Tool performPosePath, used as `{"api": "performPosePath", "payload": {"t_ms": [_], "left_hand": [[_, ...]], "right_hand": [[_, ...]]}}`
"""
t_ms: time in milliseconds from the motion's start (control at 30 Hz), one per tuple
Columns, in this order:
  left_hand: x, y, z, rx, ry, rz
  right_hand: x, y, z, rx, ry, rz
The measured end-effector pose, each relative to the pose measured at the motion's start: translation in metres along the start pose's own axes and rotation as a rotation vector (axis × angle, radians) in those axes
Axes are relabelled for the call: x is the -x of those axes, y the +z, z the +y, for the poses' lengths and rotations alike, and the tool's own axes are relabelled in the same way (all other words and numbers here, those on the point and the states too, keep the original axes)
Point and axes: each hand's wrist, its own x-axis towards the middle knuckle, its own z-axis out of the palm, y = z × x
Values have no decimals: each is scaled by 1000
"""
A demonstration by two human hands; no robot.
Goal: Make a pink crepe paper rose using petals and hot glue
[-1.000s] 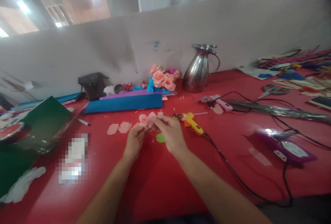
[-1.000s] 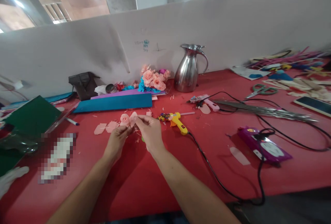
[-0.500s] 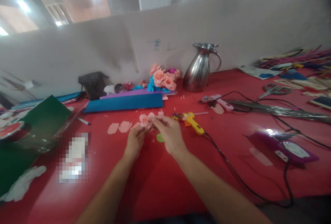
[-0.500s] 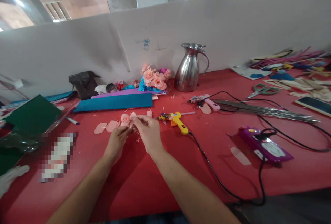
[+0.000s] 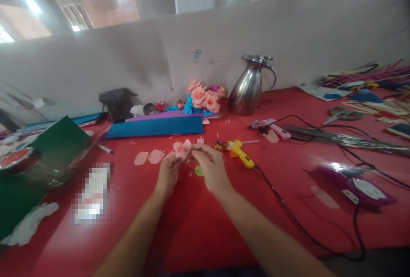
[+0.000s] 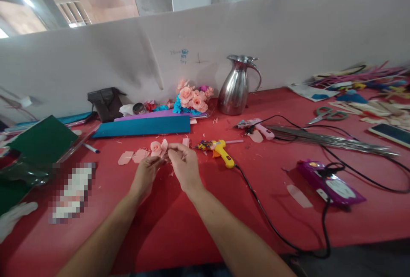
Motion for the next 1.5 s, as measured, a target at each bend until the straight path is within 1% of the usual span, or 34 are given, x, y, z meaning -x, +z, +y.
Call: {"api": "performPosePath", "payload": {"t_ms": [133, 267, 433, 667, 767, 967, 1100, 1233, 1367, 1500], "left_hand": [[0, -1, 1, -41, -3, 12], [1, -2, 1, -54, 9, -10], [1, -4, -2, -11, 13, -37], [-1, -6, -8, 4, 13, 7], [-1, -6, -7, 12, 4, -3], [0, -7, -6, 3, 9, -10], [-1, -7, -6, -3, 21, -20], [-1, -6, -5, -6, 29, -37], [-1, -5, -2, 2, 43, -63], [-1, -5, -2, -3, 39, -39]], "right_hand": [[-1, -1, 3, 9, 32, -2], [0, -1, 5, 93, 9, -35], [1, -3, 6, 157, 16, -55], [1, -3, 5, 189, 6, -49], [1, -4, 4, 232, 2, -45], [-1, -6, 8, 283, -54, -53], [-2, -6, 10, 297, -65, -67], [-1, -6, 7, 342, -119, -99], [-1, -6, 4, 408, -165, -97], [-1, -8, 4, 443, -177, -96]]}}
